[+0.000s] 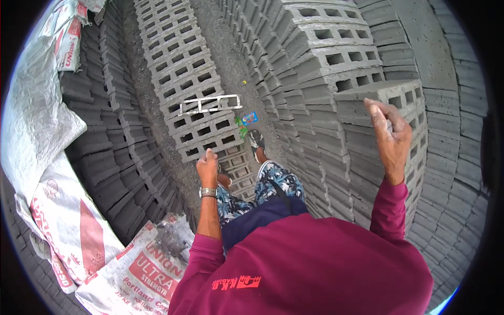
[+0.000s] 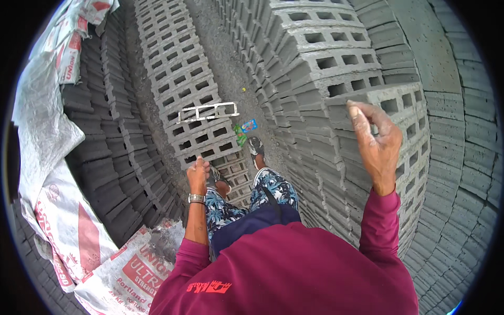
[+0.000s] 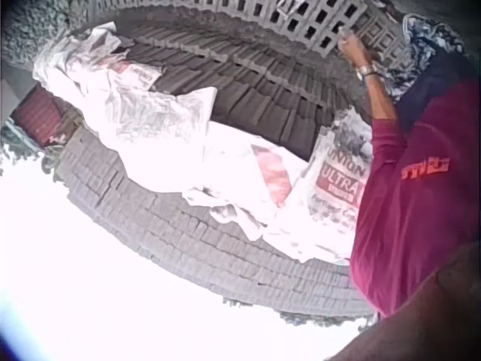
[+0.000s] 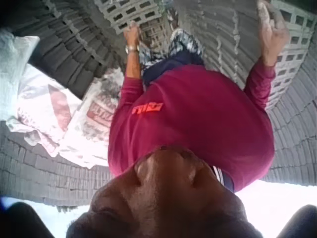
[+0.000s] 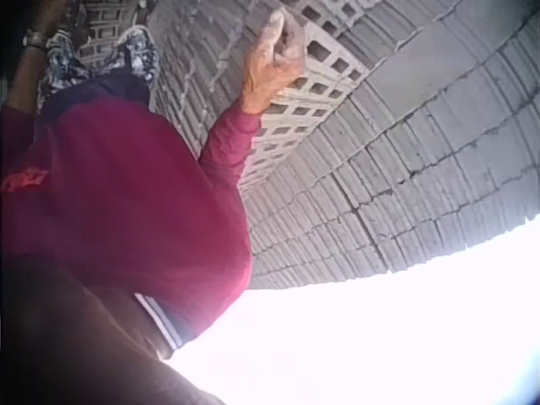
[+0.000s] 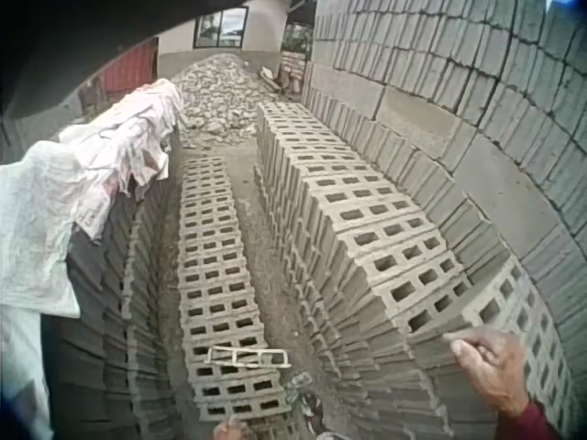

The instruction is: The person lifts individual concrete hollow blocks by hand from a pile and stacks them onto an adjacent row, occasionally moving a metal spacer tool.

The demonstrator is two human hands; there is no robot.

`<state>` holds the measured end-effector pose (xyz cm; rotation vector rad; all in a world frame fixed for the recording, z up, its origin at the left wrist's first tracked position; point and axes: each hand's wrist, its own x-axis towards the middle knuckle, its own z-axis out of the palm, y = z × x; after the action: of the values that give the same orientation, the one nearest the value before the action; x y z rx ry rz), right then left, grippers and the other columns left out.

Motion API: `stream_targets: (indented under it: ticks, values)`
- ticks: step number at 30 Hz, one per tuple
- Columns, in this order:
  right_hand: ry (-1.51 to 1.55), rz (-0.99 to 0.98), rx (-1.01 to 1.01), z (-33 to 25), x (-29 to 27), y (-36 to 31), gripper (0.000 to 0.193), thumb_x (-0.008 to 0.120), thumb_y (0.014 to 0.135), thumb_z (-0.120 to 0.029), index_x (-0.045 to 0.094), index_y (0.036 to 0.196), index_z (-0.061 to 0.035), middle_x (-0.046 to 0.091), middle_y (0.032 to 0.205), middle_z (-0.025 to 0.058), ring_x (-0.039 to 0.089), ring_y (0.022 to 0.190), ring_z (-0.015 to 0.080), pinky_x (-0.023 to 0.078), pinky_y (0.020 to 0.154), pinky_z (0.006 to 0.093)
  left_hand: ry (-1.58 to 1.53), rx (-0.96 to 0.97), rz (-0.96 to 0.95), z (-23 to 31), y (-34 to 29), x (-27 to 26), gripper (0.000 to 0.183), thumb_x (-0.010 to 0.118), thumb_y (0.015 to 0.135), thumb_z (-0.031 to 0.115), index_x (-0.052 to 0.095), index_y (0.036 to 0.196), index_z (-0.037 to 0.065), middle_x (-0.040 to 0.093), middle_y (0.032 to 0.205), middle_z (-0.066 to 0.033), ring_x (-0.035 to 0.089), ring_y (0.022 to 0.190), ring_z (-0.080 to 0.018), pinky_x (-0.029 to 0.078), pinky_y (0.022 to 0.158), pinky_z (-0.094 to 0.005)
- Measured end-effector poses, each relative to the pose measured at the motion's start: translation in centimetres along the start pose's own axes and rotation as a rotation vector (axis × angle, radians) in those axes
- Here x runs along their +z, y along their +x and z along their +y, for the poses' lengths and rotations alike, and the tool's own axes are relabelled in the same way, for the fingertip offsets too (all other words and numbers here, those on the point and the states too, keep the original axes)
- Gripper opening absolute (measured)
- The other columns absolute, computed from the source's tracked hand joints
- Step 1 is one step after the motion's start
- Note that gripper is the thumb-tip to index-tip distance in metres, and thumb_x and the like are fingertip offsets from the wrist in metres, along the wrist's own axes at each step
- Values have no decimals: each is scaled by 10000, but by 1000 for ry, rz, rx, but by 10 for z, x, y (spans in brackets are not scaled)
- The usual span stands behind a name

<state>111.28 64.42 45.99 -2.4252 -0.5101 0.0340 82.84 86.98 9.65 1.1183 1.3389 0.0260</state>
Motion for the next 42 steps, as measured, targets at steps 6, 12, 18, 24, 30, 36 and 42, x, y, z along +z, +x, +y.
stream_targets:
  ticks: [6, 12, 18, 24, 30, 36, 42]
  values:
    - [-106, -839, 26, 108, 321, -111, 432, 694, 867, -401, 735, 1021, 1, 721, 945, 225, 708, 852, 373, 550, 766, 433, 204, -1, 324, -179, 114, -104, 384, 637, 940, 364, 674, 869, -11, 638, 701, -10, 537, 588, -81, 416, 529, -271]
    - [-419, -838, -42, 205, 577, -183, 667, 574, 885, -602, 723, 914, 47, 698, 881, 262, 678, 880, 385, 453, 894, 468, 504, -53, 350, -244, 209, -136, 656, 708, 866, 405, 576, 1271, -93, 672, 1177, -231, 668, 1065, -290, 501, 921, -365]
    - [-558, -800, 93, 260, 678, -201, 741, 547, 868, -666, 726, 897, 52, 703, 931, 255, 632, 1023, 382, 311, 1031, 507, 749, -116, 184, -228, 312, -82, 780, 805, 728, 463, 584, 1182, -131, 649, 1146, -310, 651, 1080, -391, 498, 927, -416]
    - [-504, -703, 323, 255, 711, -212, 673, 681, 773, -599, 726, 862, 67, 706, 905, 256, 612, 1075, 390, 234, 1117, 477, 536, -129, 144, -270, 354, -104, 580, 824, 641, 383, 654, 866, -123, 697, 903, -293, 701, 840, -358, 528, 761, -416]
    - [-451, -644, 249, 304, 679, -198, 575, 756, 681, -494, 706, 780, 70, 690, 813, 242, 608, 995, 386, 319, 1069, 438, 744, -159, 238, -227, 291, -58, 498, 781, 640, 360, 657, 765, -106, 667, 859, -340, 679, 843, -445, 520, 780, -478]
    - [-356, -838, 250, 260, 573, -182, 576, 768, 669, -488, 685, 761, 74, 666, 800, 261, 607, 949, 406, 443, 939, 459, 834, -189, 403, -157, 148, -56, 486, 759, 641, 369, 658, 719, -99, 647, 824, -355, 652, 796, -489, 503, 754, -533]
    - [-282, -933, 65, 110, 424, -125, 549, 777, 676, -486, 663, 633, 50, 646, 693, 254, 631, 845, 405, 477, 880, 465, 720, -152, 577, -30, -16, -94, 410, 735, 655, 283, 624, 687, -110, 639, 725, -330, 650, 673, -447, 495, 670, -518]
